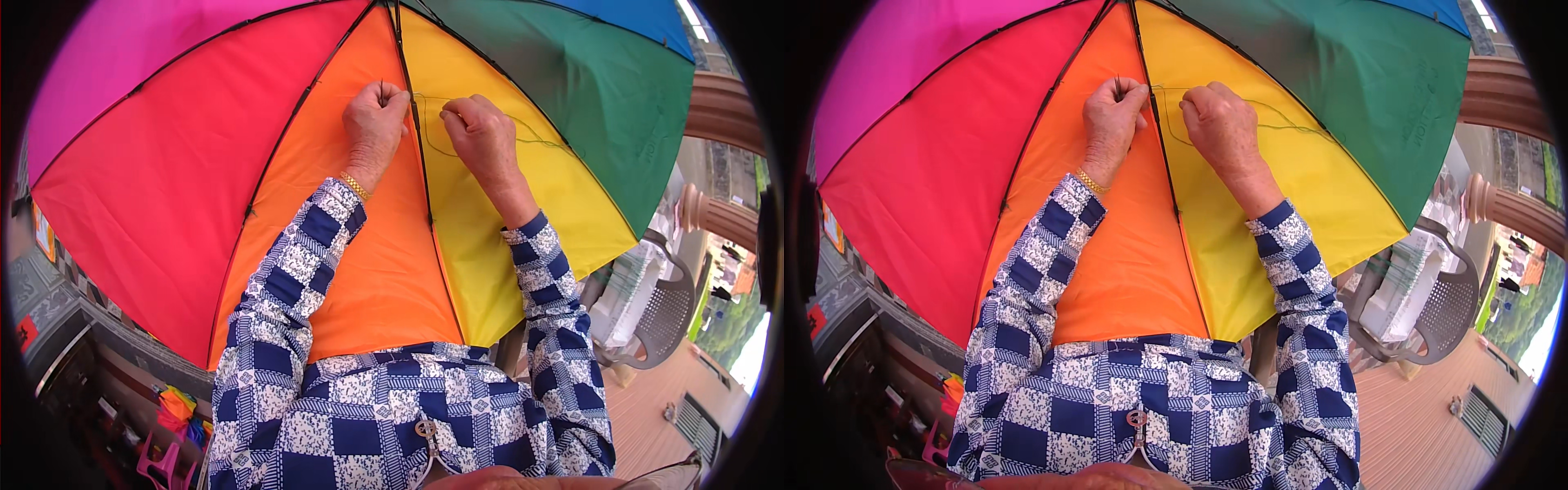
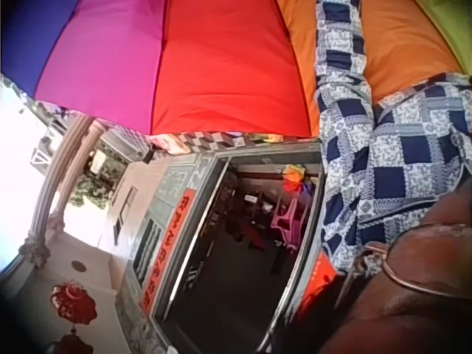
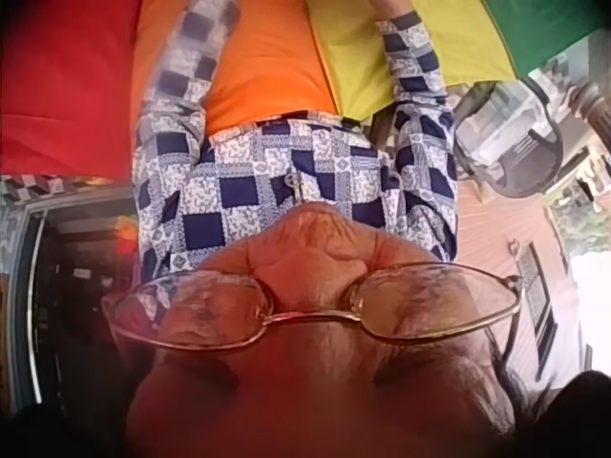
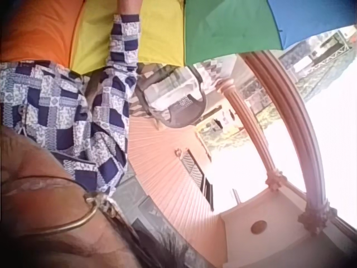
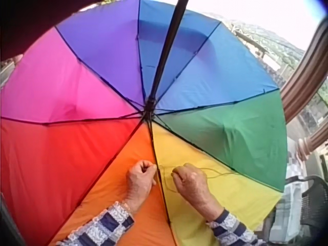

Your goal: Repairing or assembling a colorful umbrella by attaching the fabric to the ribs.

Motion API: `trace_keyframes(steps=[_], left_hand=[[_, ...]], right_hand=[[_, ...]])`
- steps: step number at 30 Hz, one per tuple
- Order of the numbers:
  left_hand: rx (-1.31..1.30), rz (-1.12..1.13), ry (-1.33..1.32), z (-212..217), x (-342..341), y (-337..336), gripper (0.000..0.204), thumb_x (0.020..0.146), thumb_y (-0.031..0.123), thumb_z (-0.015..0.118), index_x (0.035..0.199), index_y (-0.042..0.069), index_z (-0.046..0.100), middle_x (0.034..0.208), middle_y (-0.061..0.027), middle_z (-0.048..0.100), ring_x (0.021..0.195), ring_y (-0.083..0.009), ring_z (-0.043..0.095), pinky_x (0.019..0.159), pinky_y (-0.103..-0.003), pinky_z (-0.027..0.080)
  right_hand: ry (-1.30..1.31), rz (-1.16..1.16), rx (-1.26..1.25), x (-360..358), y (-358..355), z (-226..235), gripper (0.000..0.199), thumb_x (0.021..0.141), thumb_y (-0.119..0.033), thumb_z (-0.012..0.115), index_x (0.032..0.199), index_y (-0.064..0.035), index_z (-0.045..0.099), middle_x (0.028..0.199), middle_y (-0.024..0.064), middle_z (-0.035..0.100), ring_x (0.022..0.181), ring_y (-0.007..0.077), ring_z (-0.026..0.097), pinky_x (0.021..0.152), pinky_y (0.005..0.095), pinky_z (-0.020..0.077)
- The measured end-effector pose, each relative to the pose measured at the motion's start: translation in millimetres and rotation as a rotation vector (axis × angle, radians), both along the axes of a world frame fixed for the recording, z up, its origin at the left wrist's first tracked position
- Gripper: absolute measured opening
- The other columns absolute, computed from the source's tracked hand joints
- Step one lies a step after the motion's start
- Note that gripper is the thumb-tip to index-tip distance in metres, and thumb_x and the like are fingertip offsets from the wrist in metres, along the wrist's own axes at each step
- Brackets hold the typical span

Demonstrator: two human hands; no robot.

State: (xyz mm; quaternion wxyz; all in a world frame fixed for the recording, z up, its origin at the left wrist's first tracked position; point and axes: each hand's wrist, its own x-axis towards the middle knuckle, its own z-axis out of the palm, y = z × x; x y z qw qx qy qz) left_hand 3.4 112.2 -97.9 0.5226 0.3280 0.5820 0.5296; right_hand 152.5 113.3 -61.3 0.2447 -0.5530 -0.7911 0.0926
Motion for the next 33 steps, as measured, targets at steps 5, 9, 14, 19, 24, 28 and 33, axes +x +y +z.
trace_keyframes(steps=[5,9,14,19,24,28,33], left_hand=[[0.007,-0.009,-0.039,0,-1,-1,0.013,0.079,0.011,0.062,0.074,0.002,0.055,0.062,0.0006,0.055,0.044,-0.0065,0.051,0.043,-0.022,0.042],[0.001,-0.014,-0.06,-2,0,0,0.011,0.081,0.01,0.062,0.075,0.003,0.056,0.064,0.0002,0.056,0.045,-0.0048,0.048,0.043,-0.019,0.039],[0.023,-0.003,-0.043,-2,-1,0,0.013,0.079,0.011,0.062,0.073,0.002,0.055,0.061,0.0009,0.054,0.045,-0.0064,0.051,0.044,-0.021,0.04],[-0.026,-0.019,-0.047,1,0,0,0.011,0.081,0.01,0.063,0.076,0.003,0.057,0.066,-0.0007,0.058,0.044,-0.0043,0.047,0.042,-0.018,0.037],[-0.011,0.005,-0.048,-1,-1,0,0.012,0.081,0.011,0.063,0.076,0.003,0.057,0.065,-0.0005,0.058,0.044,-0.0046,0.048,0.042,-0.018,0.037],[-0.021,-0.004,-0.039,4,-2,-1,0.012,0.081,0.011,0.063,0.076,0.003,0.056,0.065,-0.0006,0.058,0.044,-0.005,0.049,0.04,-0.019,0.037],[-0.115,-0.038,-0.065,15,-5,0,0.012,0.082,0.011,0.062,0.077,0.003,0.055,0.066,-0.0022,0.06,0.042,-0.0065,0.05,0.038,-0.021,0.038]], right_hand=[[0.013,0.01,0.073,-9,8,0,0.01,0.074,-0.017,0.064,0.074,-0.0072,0.064,0.068,0.0094,0.059,0.065,0.0279,0.059,0.057,0.0386,0.0476],[0.036,-0.037,-0.062,-10,-2,-9,0.011,0.075,-0.02,0.064,0.078,-0.0088,0.065,0.071,0.0094,0.061,0.067,0.0283,0.061,0.058,0.0385,0.0483],[0.028,-0.069,-0.12,-16,-12,-19,0.011,0.076,-0.02,0.062,0.079,-0.01,0.064,0.07,0.0097,0.061,0.066,0.0288,0.061,0.057,0.0396,0.0483],[0.016,-0.035,-0.011,-16,-6,-26,0.008,0.075,-0.016,0.059,0.072,-0.0085,0.06,0.069,0.0101,0.06,0.065,0.0293,0.06,0.056,0.0413,0.0478],[-0.014,0.11,-0.096,-9,-9,-24,0.006,0.073,-0.012,0.056,0.069,-0.007,0.057,0.069,0.011,0.06,0.065,0.0301,0.06,0.056,0.0424,0.0473],[-0.083,0.165,-0.162,-6,-12,-23,0.006,0.072,-0.011,0.055,0.07,-0.0065,0.058,0.07,0.0116,0.06,0.065,0.0312,0.059,0.056,0.043,0.0467],[-0.037,0.256,-0.235,-4,-12,-19,0.007,0.073,-0.012,0.055,0.07,-0.0061,0.057,0.07,0.012,0.059,0.066,0.0326,0.059,0.057,0.0434,0.0459]])
